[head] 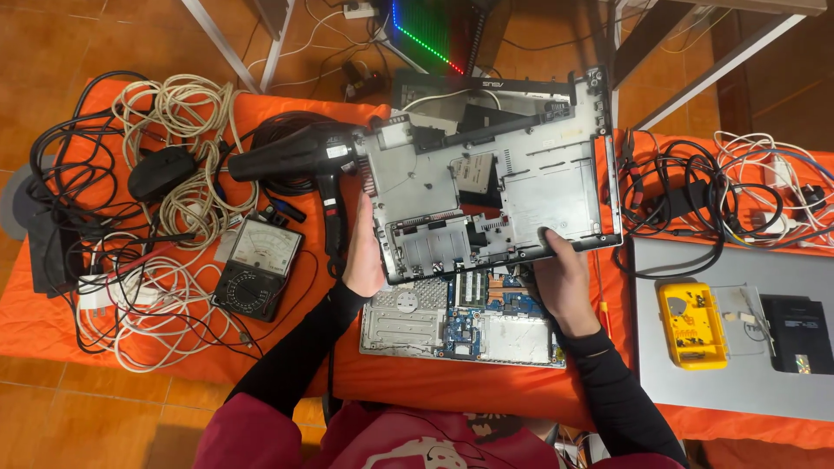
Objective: Heating and drying laptop internal components and casing using a hair dryer during a repair task.
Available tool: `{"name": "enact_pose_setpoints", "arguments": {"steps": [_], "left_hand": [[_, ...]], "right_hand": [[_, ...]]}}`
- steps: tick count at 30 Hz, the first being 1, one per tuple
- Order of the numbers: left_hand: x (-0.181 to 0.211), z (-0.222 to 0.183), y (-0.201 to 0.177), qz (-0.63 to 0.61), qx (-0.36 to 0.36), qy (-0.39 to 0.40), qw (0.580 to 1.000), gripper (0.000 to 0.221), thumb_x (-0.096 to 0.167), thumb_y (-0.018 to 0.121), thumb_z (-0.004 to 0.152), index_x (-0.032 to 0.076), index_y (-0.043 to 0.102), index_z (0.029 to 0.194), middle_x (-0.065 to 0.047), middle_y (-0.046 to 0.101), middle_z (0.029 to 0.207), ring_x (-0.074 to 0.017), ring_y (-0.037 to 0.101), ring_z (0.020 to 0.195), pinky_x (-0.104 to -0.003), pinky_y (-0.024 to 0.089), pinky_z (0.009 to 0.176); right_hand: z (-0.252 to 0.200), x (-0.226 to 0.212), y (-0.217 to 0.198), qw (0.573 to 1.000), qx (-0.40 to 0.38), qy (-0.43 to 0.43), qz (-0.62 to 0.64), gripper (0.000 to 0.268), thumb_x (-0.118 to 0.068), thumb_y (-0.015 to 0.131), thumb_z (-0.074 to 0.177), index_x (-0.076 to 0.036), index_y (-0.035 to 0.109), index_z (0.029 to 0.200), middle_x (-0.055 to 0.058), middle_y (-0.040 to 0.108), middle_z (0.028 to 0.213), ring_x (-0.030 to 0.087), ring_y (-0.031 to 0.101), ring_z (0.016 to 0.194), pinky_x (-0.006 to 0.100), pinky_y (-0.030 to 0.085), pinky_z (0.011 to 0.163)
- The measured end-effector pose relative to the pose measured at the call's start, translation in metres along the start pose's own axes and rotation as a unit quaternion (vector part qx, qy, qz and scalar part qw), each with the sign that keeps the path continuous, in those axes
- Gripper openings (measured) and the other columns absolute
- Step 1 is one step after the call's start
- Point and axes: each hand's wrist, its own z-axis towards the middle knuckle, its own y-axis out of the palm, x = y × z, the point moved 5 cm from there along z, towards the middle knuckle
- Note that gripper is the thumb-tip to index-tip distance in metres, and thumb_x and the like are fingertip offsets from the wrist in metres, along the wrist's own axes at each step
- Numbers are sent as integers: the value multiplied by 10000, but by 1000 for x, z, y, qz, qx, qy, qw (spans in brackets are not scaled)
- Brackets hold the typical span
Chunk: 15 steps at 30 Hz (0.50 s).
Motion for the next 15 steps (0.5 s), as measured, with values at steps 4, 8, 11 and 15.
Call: {"name": "enact_pose_setpoints", "arguments": {"steps": [4, 8, 11, 15], "left_hand": [[-40, 6, -21, -157, 152, -139, 966, 636, 367, 269, 1100, -4, 189, 1611, -118, 193, 1718, -185, 185, 1571, -302, 134, 1242], [-22, 12, -24, -50, 132, -107, 984, 681, 425, 297, 1103, 1, 172, 1621, -95, 174, 1728, -169, 172, 1581, -290, 136, 1259], [11, 19, -12, -130, 152, -111, 974, 707, 451, 326, 1086, -1, 214, 1618, -111, 237, 1704, -191, 243, 1542, -303, 188, 1231], [-1, 19, -29, -84, 168, -106, 976, 732, 482, 332, 1087, -16, 218, 1611, -118, 265, 1694, -173, 273, 1540, -282, 202, 1230]], "right_hand": [[-1, -1, 5, 1000, 9, -6, -15, 505, -147, 610, 967, -64, 471, 1445, 89, 562, 1416, 239, 556, 1310, 437, 451, 1101], [-2, -2, 6, 1000, -4, -6, -10, 516, -166, 626, 968, -65, 472, 1450, 97, 566, 1401, 240, 563, 1290, 469, 442, 1092], [6, 21, -39, 999, -10, 7, 42, 459, -228, 617, 1059, -8, 473, 1436, 136, 563, 1421, 272, 561, 1322, 491, 422, 1159], [6, 15, -24, 998, 1, 11, 70, 534, -406, 544, 1095, -38, 475, 1477, 111, 552, 1480, 263, 534, 1382, 483, 404, 1190]]}}
